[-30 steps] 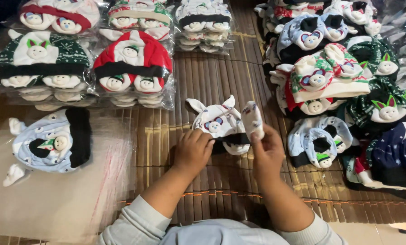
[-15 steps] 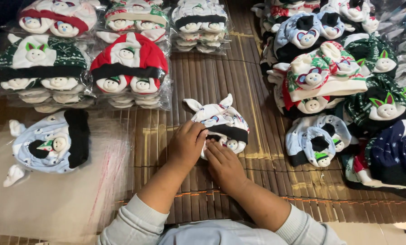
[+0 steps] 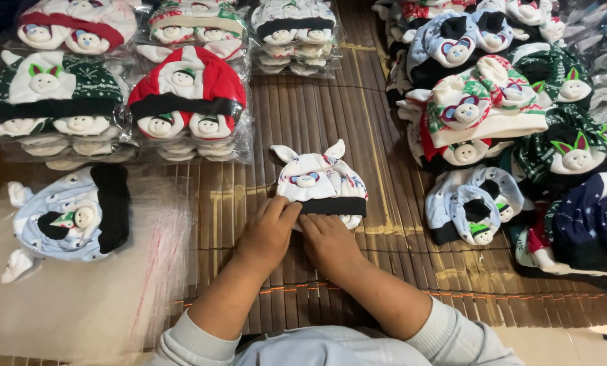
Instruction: Packaging knitted hats into individual plastic bags
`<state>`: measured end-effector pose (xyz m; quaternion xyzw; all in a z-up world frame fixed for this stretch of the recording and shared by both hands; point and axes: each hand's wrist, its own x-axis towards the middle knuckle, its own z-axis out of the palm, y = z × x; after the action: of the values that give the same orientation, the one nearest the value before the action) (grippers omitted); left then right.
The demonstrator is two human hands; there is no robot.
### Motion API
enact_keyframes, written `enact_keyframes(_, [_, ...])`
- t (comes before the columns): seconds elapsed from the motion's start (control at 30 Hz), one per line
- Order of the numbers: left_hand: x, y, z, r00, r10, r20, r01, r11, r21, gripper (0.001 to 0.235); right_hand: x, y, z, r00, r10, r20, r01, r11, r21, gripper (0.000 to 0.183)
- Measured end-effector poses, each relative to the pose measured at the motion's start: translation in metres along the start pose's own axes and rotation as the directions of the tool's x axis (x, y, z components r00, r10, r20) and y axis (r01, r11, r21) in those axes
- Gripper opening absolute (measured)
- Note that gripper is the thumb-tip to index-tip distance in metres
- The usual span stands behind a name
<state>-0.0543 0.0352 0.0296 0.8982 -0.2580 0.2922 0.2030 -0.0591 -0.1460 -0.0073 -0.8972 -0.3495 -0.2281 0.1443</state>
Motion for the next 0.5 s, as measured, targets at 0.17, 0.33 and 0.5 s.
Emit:
enact_keyframes(0.17, [-0.012,-0.008,0.014,0.999,0.049,-0.024,-0.048,0.998,0.052,0.024,0.003,0.008,-0.007,0.993,-0.114,0.014,0.114,0.993,-0.020,0.030])
enact_keyframes(0.33, [-0.012,-0.008,0.016,0.998,0.059,0.000,-0.059,0.992,0.109,0.029,0.014,0.006,-0.060,0.993,-0.094,0.076,0.081,0.984,0.159,0.039])
enact_keyframes(0.5, [-0.009,-0.006,0.015,0.999,0.028,-0.021,-0.024,0.987,0.160,0.020,0.000,0.044,-0.081,0.999,0.030,0.027,-0.036,0.971,0.234,0.027])
